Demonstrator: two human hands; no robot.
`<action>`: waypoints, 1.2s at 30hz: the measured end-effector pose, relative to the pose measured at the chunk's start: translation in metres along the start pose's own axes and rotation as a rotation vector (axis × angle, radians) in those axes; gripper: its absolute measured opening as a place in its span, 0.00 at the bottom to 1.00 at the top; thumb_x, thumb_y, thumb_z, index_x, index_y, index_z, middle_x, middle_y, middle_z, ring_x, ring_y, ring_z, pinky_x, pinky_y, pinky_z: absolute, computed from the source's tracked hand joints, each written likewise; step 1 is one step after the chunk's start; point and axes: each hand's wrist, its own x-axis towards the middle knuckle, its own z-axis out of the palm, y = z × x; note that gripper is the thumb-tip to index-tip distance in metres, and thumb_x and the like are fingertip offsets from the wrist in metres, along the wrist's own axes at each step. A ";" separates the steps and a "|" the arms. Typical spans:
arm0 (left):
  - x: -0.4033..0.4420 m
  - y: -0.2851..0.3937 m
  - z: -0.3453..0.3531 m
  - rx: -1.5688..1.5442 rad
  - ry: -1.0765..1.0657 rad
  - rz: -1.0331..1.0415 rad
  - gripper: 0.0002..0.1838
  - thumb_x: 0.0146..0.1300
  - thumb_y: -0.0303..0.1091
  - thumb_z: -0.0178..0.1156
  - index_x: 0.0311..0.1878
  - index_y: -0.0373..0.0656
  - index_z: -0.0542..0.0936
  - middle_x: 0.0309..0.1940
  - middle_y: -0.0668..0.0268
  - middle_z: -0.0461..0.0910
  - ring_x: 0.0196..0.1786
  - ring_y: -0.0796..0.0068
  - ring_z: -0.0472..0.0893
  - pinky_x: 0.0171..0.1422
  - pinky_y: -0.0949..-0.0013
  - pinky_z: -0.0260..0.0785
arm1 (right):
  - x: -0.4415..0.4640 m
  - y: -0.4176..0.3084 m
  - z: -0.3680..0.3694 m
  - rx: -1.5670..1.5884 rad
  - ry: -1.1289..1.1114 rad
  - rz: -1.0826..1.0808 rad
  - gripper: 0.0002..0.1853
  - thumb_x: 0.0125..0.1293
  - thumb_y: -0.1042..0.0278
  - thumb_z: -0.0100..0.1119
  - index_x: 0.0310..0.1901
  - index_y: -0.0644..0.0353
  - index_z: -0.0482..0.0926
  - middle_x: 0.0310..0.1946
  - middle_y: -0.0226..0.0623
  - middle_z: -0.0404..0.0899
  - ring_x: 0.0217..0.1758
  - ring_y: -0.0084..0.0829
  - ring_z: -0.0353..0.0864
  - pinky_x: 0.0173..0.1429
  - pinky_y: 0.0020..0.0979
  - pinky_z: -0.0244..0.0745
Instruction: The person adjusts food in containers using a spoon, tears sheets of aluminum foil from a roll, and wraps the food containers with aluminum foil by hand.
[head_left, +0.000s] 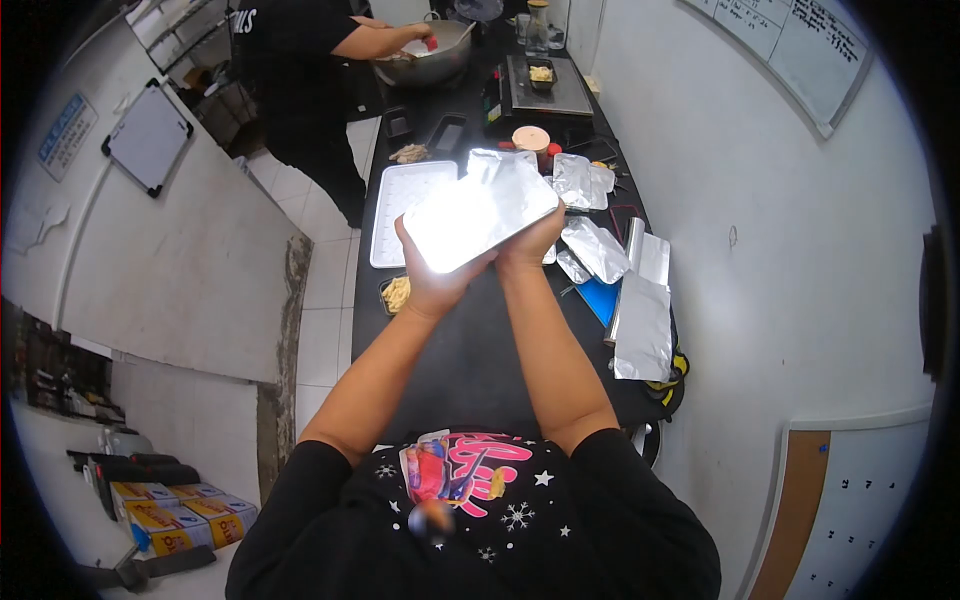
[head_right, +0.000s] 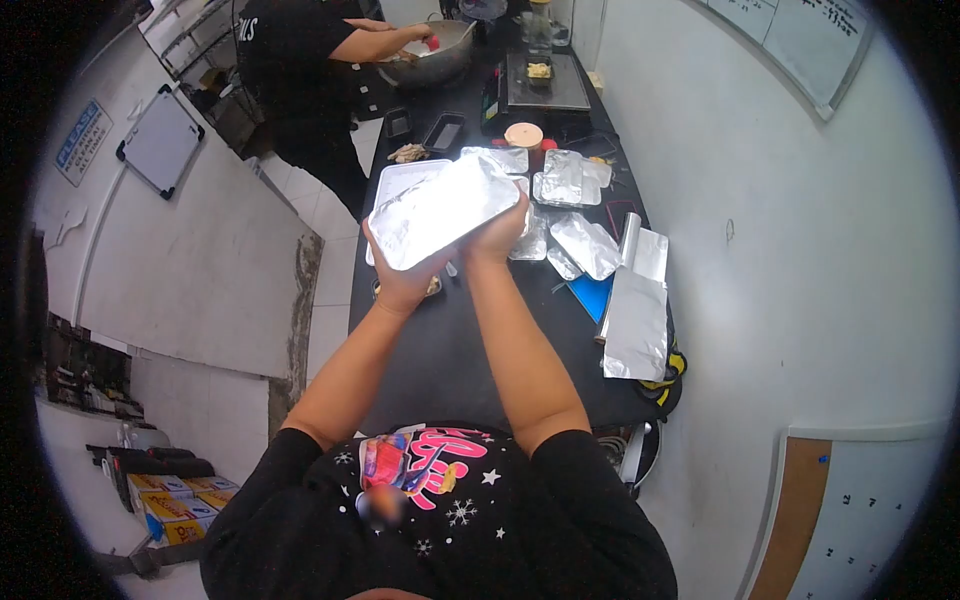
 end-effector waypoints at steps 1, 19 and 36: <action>-0.004 -0.006 -0.003 0.015 -0.015 -0.003 0.49 0.39 0.35 0.81 0.58 0.34 0.55 0.53 0.57 0.72 0.56 0.64 0.74 0.64 0.63 0.62 | 0.000 0.003 -0.004 0.039 0.024 0.031 0.26 0.70 0.53 0.32 0.53 0.65 0.74 0.50 0.42 0.79 0.50 0.38 0.81 0.56 0.35 0.76; -0.044 0.001 -0.025 0.250 -0.499 -0.303 0.69 0.31 0.37 0.83 0.74 0.41 0.47 0.65 0.51 0.61 0.66 0.59 0.66 0.67 0.62 0.63 | -0.022 0.010 -0.123 0.086 0.276 0.133 0.31 0.68 0.50 0.30 0.56 0.68 0.74 0.53 0.46 0.77 0.57 0.46 0.76 0.63 0.45 0.70; 0.068 -0.084 0.019 0.053 -0.583 -0.189 0.56 0.37 0.28 0.73 0.71 0.43 0.51 0.58 0.56 0.62 0.61 0.60 0.67 0.67 0.63 0.60 | 0.069 -0.076 -0.097 -0.983 -0.088 -0.140 0.22 0.75 0.55 0.41 0.53 0.65 0.76 0.47 0.35 0.78 0.44 0.22 0.75 0.45 0.26 0.71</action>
